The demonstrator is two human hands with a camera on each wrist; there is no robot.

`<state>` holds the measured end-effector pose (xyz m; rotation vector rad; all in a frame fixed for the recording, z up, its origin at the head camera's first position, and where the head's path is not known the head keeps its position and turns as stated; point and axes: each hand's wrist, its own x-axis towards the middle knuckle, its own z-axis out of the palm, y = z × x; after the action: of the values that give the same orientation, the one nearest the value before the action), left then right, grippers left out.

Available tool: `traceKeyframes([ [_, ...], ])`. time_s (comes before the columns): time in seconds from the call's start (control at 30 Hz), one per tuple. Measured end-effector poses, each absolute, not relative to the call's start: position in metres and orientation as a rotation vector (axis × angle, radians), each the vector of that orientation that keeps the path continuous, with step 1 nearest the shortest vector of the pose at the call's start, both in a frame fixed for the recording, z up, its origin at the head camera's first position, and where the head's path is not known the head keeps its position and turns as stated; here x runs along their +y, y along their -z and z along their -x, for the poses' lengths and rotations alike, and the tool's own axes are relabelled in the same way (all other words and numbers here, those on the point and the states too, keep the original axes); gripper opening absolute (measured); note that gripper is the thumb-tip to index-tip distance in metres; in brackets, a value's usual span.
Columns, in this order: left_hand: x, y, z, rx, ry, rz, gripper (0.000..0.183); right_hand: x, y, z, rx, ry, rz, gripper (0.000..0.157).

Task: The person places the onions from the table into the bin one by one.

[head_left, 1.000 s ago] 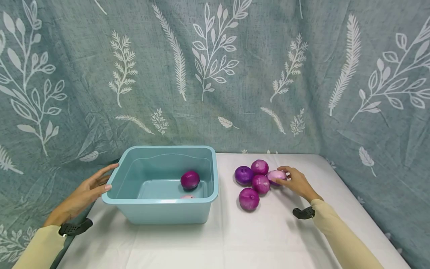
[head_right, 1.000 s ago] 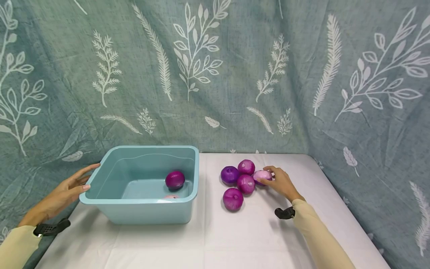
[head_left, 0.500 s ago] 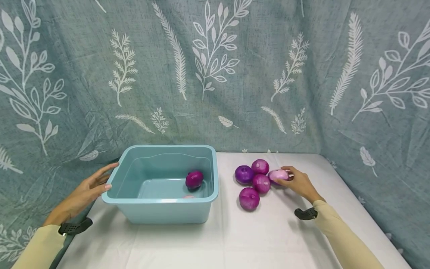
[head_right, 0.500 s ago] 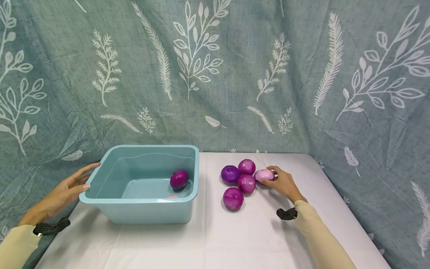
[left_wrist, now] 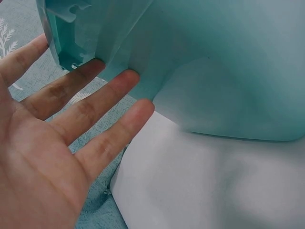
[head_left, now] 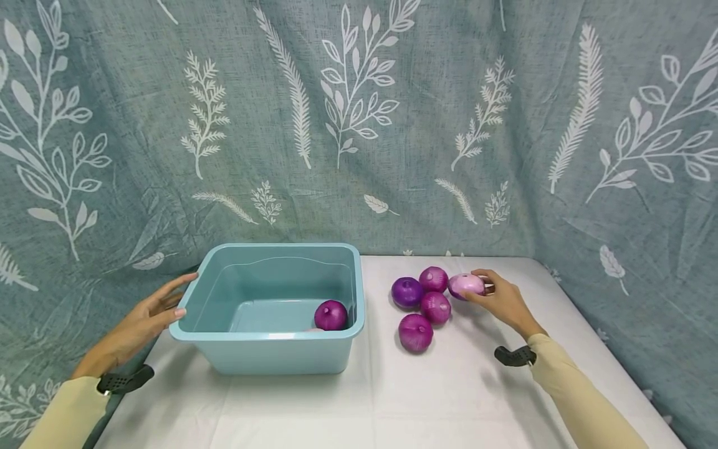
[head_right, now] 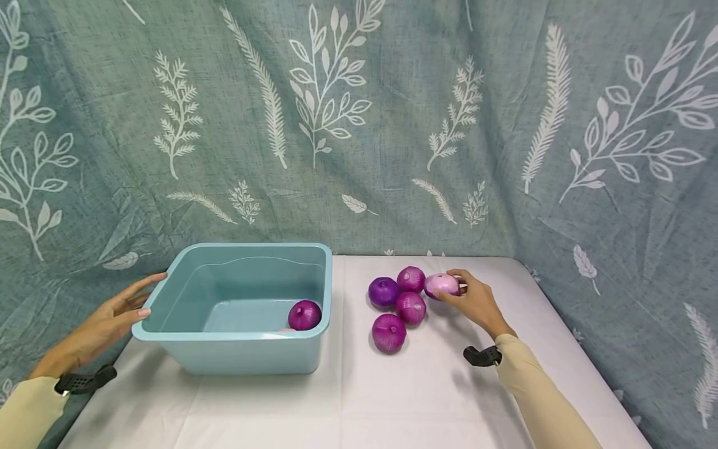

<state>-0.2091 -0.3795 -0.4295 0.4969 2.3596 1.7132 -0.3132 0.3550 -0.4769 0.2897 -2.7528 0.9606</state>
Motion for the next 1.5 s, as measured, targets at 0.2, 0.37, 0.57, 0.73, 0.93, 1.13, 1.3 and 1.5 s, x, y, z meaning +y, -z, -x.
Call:
traceKeyframes([
  [0.2,-0.38,0.43,0.211,2.347,-1.724,-0.493,0.067,0.338,0.458,0.31,-2.726,-0.984,-0.329,0.066],
  [0.37,-0.38,0.43,0.211,2.364,-1.72,-0.487,0.067,0.321,0.443,0.306,-2.712,-1.026,-0.379,0.065],
  [0.57,-0.379,0.431,0.21,2.357,-1.725,-0.467,0.067,0.303,0.431,0.301,-2.694,-1.049,-0.448,0.065],
  [0.73,-0.38,0.431,0.21,2.352,-1.721,-0.48,0.067,0.291,0.423,0.298,-2.698,-1.066,-0.472,0.064],
  [0.93,-0.38,0.431,0.21,2.363,-1.719,-0.487,0.067,0.276,0.414,0.296,-2.689,-1.098,-0.514,0.063],
  [1.13,-0.381,0.43,0.21,2.364,-1.715,-0.488,0.066,0.258,0.405,0.292,-2.67,-1.135,-0.549,0.064],
  [1.3,-0.38,0.43,0.21,2.35,-1.734,-0.478,0.067,0.243,0.398,0.288,-2.636,-1.165,-0.611,0.063],
  [1.5,-0.379,0.43,0.21,2.345,-1.746,-0.455,0.067,0.225,0.391,0.285,-2.588,-1.213,-0.708,0.061],
])
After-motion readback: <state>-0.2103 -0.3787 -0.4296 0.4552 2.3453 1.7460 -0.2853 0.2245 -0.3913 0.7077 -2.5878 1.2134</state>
